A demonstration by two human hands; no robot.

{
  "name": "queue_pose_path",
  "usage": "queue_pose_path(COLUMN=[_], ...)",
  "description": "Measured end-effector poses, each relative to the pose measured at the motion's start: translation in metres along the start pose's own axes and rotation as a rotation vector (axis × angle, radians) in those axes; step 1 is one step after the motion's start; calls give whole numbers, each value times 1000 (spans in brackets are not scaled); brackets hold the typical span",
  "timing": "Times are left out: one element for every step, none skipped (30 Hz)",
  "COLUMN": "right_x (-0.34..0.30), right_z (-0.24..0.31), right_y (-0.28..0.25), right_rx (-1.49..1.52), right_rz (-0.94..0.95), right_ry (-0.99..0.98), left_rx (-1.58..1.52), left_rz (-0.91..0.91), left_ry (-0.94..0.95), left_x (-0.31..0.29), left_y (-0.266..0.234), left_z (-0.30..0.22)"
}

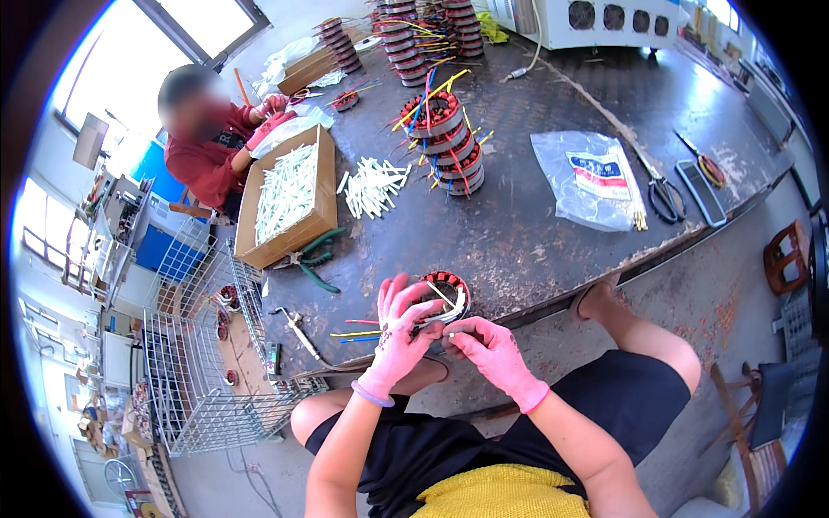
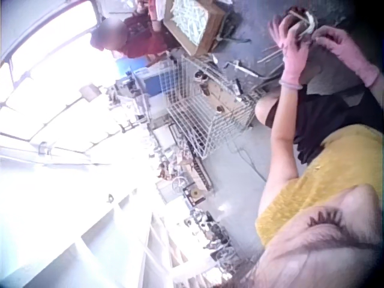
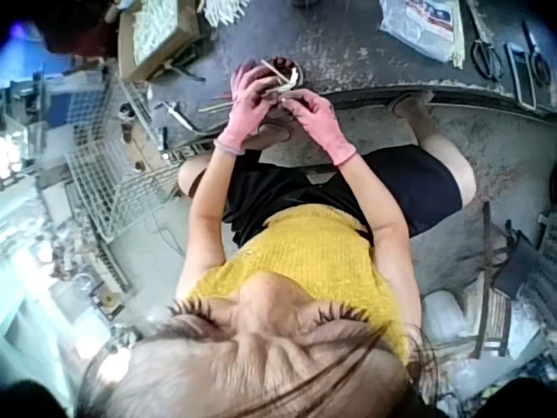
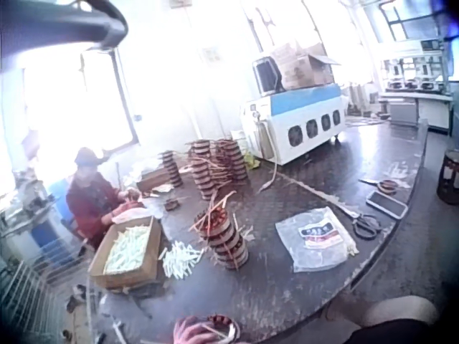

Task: The person inserts insulation tubes onto wires extending from a motor stator and trims the materials using scissors.

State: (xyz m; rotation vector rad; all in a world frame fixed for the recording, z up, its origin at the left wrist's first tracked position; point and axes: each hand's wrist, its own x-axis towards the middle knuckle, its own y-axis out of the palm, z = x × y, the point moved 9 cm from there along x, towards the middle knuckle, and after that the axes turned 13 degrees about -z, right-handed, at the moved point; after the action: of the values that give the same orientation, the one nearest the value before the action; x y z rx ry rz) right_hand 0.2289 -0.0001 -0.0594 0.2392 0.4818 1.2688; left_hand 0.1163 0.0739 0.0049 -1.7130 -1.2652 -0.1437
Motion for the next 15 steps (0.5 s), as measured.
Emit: queue_pose_path(right_x=[2, 4, 5, 5, 6, 6, 4, 3, 2, 2, 1, 1, 0, -1, -2], right_z=[-2, -2, -2, 0, 1, 1, -1, -1, -3, -4, -4, -5, -5, -6, -3], right_y=[1, 1, 1, 1, 0, 0, 0, -1, -2, -2, -3, -3, -3, -3, -2], right_rx=[-15, -30, -63, -96, -129, -121, -113, -104, -132, -160, -188, -182, -176, -169, -159], right_rz=[-11, -22, -29, -35, -42, -47, -53, -60, -47, -36, -24, -27, -31, -35, -39], right_ry=[8, 16, -7, -31, -56, -60, -64, -68, -68, -68, -68, -45, -21, 2, -5], left_rx=[-18, -36, -54, -72, -90, -92, -103, -115, -124, -131, -139, -144, -160, -175, -190], left_rz=[23, 47, 33, 19, 5, -2, -4, -5, -5, -13, -20, -23, -29, -34, -38], left_ry=[21, 43, 40, 38, 37, 41, 33, 25, 18, 15, 12, 11, 2, -8, -15], left_x=[0, 0, -1, -3, -3, -3, -4, -5, -6, -6, -6, -5, -5, -5, -4], left_y=[1, 3, 3, 3, 3, 3, 3, 3, 4, 4, 3, 3, 3, 3, 3], left_z=[0, -1, -1, -1, -1, -1, 0, 1, 2, 2, 2, 2, 1, 1, 1])
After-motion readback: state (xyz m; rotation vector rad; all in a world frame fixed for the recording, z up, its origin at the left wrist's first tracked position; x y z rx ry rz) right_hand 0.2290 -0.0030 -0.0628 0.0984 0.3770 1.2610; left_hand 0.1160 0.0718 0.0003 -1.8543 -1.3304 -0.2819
